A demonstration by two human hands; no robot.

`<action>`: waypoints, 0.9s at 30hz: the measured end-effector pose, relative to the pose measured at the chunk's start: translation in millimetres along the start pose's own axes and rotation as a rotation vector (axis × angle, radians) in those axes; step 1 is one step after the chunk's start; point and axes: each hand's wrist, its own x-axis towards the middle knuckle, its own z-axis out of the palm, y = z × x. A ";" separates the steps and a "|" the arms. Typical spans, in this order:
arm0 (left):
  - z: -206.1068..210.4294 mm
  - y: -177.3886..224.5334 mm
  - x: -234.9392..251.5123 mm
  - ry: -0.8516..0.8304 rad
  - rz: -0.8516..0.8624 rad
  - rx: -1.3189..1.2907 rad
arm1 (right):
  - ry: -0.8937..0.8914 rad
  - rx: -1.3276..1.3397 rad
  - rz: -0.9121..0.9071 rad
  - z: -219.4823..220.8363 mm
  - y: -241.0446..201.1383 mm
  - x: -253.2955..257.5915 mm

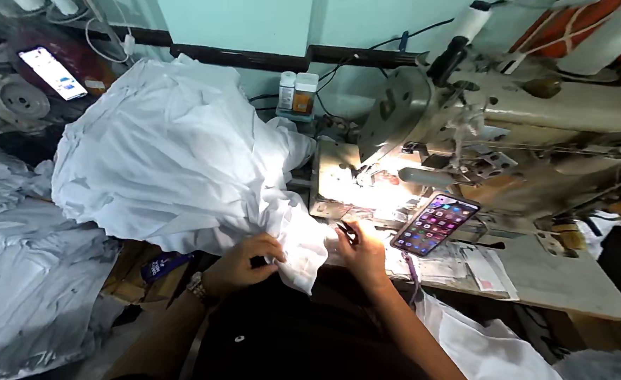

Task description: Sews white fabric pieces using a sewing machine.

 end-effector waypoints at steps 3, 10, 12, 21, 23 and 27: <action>2.1 -2.0 -52.1 0.220 -0.445 0.024 | -0.029 0.080 -0.038 -5.5 -13.1 11.5; 52.4 20.4 -33.8 0.089 -0.754 -0.302 | -0.791 -0.039 -0.115 19.3 -73.8 72.0; 48.7 27.0 -18.7 0.215 -0.605 -0.398 | -0.714 0.002 -0.104 16.4 -78.6 80.4; -90.9 64.9 20.4 0.725 -0.193 0.373 | -0.197 0.102 0.002 -42.3 -59.0 52.9; -88.7 32.2 27.6 0.638 -0.374 0.593 | -0.433 0.051 0.086 -32.0 -54.0 48.2; -73.5 -12.7 15.8 0.563 -0.522 0.694 | -0.443 0.015 0.092 -29.7 -43.1 43.2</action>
